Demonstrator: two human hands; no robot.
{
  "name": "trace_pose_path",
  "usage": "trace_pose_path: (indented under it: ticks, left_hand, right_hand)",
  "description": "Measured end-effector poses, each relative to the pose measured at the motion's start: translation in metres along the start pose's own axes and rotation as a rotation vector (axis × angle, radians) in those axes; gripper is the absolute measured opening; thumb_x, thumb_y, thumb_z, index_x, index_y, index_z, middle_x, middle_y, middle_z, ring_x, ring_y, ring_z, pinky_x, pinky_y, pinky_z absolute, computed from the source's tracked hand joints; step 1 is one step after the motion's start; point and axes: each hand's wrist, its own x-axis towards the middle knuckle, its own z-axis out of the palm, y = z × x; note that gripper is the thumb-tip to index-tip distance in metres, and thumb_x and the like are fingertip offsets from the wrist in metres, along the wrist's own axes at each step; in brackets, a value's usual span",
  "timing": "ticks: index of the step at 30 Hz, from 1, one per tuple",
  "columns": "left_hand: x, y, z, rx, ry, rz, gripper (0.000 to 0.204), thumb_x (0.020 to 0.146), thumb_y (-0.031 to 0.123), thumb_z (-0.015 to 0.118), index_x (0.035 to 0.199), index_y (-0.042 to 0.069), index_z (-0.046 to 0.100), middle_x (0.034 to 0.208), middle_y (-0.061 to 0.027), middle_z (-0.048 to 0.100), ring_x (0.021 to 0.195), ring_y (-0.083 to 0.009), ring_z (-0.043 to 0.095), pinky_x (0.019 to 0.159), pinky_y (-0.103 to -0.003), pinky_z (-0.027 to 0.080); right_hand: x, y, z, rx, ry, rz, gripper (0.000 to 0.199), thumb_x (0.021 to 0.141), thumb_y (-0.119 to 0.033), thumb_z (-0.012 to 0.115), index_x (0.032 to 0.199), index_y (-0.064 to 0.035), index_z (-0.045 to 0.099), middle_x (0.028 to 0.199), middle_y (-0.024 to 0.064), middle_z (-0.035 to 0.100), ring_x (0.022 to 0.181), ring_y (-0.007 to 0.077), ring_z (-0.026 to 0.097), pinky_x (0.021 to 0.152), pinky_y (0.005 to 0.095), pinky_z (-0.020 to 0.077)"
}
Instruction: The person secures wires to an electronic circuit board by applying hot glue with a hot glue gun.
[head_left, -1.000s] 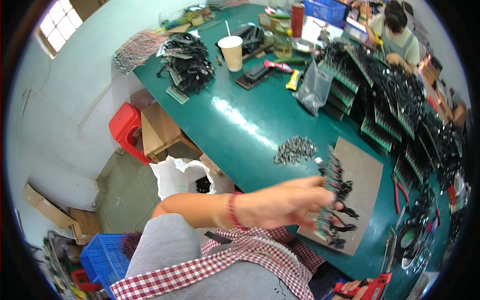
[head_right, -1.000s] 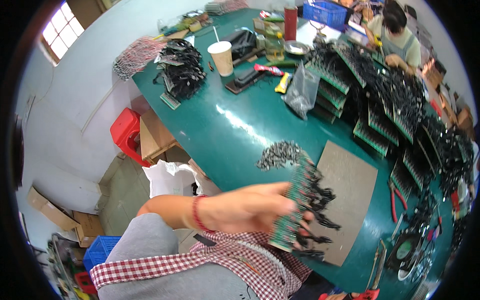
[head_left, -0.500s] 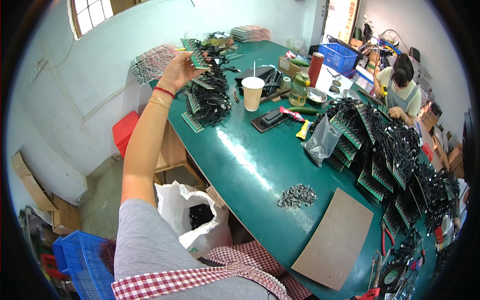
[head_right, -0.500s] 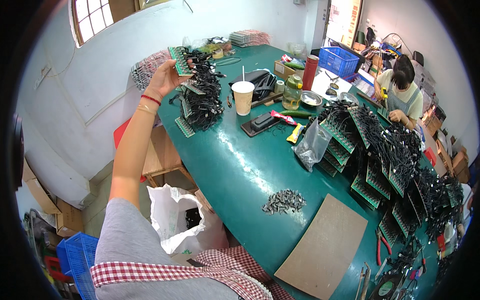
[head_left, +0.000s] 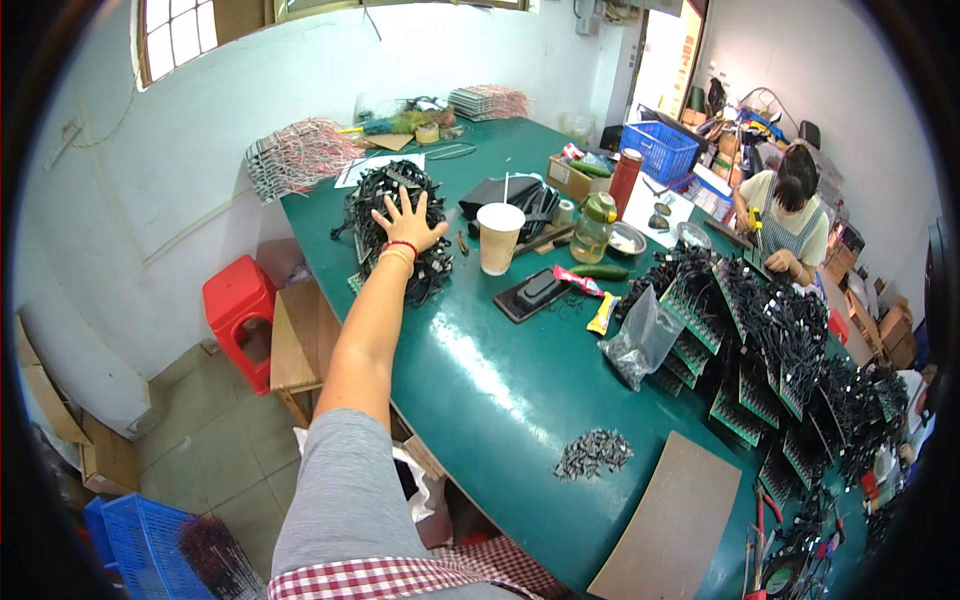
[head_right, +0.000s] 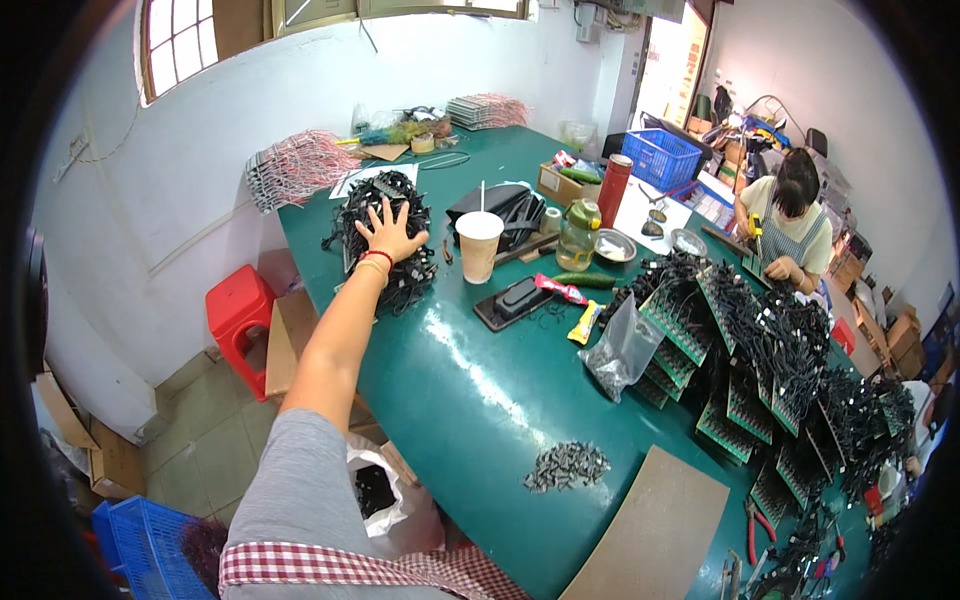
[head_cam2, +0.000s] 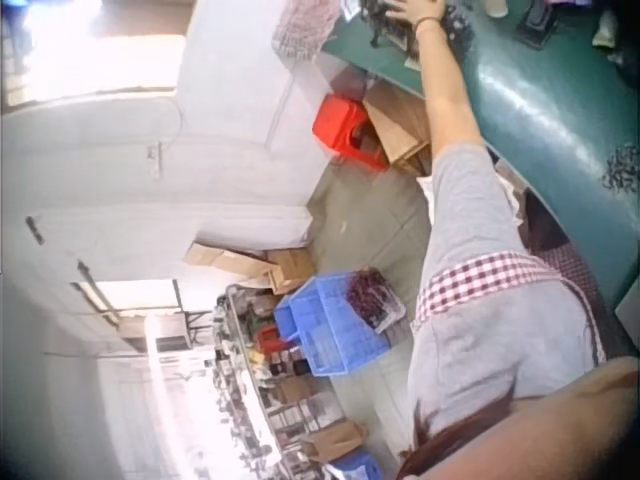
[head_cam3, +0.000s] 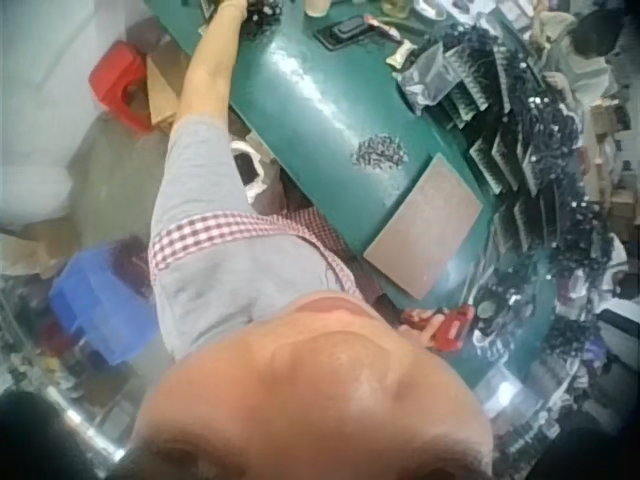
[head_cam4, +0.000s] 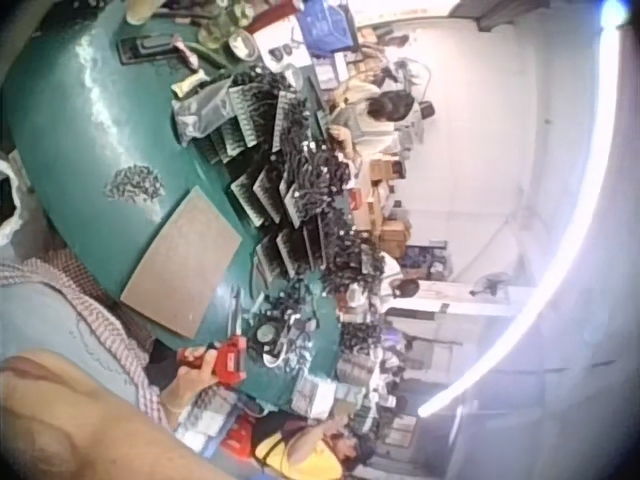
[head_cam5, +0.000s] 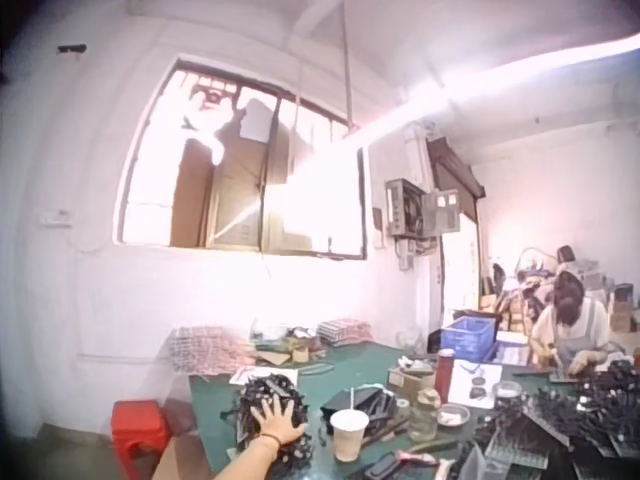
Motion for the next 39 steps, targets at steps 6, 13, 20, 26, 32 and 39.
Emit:
trace_pose_path:
  ticks: [6, 13, 20, 26, 32, 39]
  left_hand:
    - [-0.026, 0.017, 0.014, 0.164, -0.119, 0.314, 0.085, 0.072, 0.070, 0.040, 0.132, 0.009, 0.042, 0.143, -0.0207, 0.024, 0.133, -0.0416, 0.013, 0.101, -0.064, 0.001]
    - [-0.011, 0.000, 0.027, 0.145, -0.050, 0.243, 0.063, 0.083, 0.056, 0.037, 0.128, 0.013, 0.046, 0.144, -0.0190, 0.022, 0.134, -0.0399, 0.010, 0.101, -0.064, -0.002]
    - [0.063, -0.023, 0.060, 0.090, -0.026, 0.088, 0.058, 0.085, 0.055, 0.036, 0.130, 0.019, 0.044, 0.147, -0.0121, 0.019, 0.136, -0.0352, 0.008, 0.103, -0.060, -0.001]
    - [0.055, -0.014, 0.033, 0.148, -0.230, 0.105, 0.074, 0.078, 0.067, 0.036, 0.134, 0.019, 0.039, 0.145, -0.0074, 0.024, 0.136, -0.0296, 0.010, 0.104, -0.058, 0.007]
    - [0.022, 0.043, -0.013, -0.359, 0.552, 0.271, 0.032, 0.084, 0.025, 0.050, 0.111, 0.008, 0.054, 0.119, -0.0111, 0.054, 0.119, -0.0275, 0.043, 0.099, -0.053, 0.021]
    - [-0.275, 0.354, -0.091, -1.115, -0.116, 1.364, 0.024, 0.089, 0.018, 0.047, 0.081, 0.000, 0.060, 0.071, -0.0120, 0.062, 0.064, -0.0240, 0.059, 0.062, -0.035, 0.047]
  right_hand:
    - [0.000, -0.016, 0.009, -0.113, 0.075, -0.003, 0.022, 0.087, -0.013, 0.050, 0.107, -0.0048, 0.047, 0.060, 0.0038, 0.049, 0.047, 0.0129, 0.044, 0.043, 0.0271, 0.0399]
    - [0.018, -0.015, 0.022, -0.266, 0.091, 0.020, 0.022, 0.086, -0.026, 0.058, 0.099, -0.0088, 0.053, 0.063, 0.0023, 0.048, 0.050, 0.0136, 0.042, 0.043, 0.0276, 0.0360]
    - [0.026, -0.007, 0.011, -0.069, 0.144, 0.067, 0.020, 0.086, -0.024, 0.058, 0.098, -0.0084, 0.054, 0.062, 0.0022, 0.047, 0.049, 0.0140, 0.042, 0.043, 0.0277, 0.0358]
    - [-0.005, -0.041, -0.056, 0.006, 0.388, 0.048, 0.019, 0.084, -0.017, 0.061, 0.098, -0.0058, 0.056, 0.060, 0.0010, 0.049, 0.047, 0.0121, 0.044, 0.042, 0.0256, 0.0355]
    - [0.026, -0.036, -0.062, 0.118, 0.274, -0.083, 0.025, 0.093, -0.022, 0.046, 0.111, -0.0050, 0.045, 0.055, 0.0010, 0.043, 0.042, 0.0063, 0.039, 0.037, 0.0197, 0.0357]
    - [0.031, -0.027, -0.077, 0.241, 0.279, -0.021, 0.024, 0.093, -0.024, 0.046, 0.108, -0.0048, 0.046, 0.058, 0.0004, 0.042, 0.044, 0.0058, 0.038, 0.039, 0.0194, 0.0340]
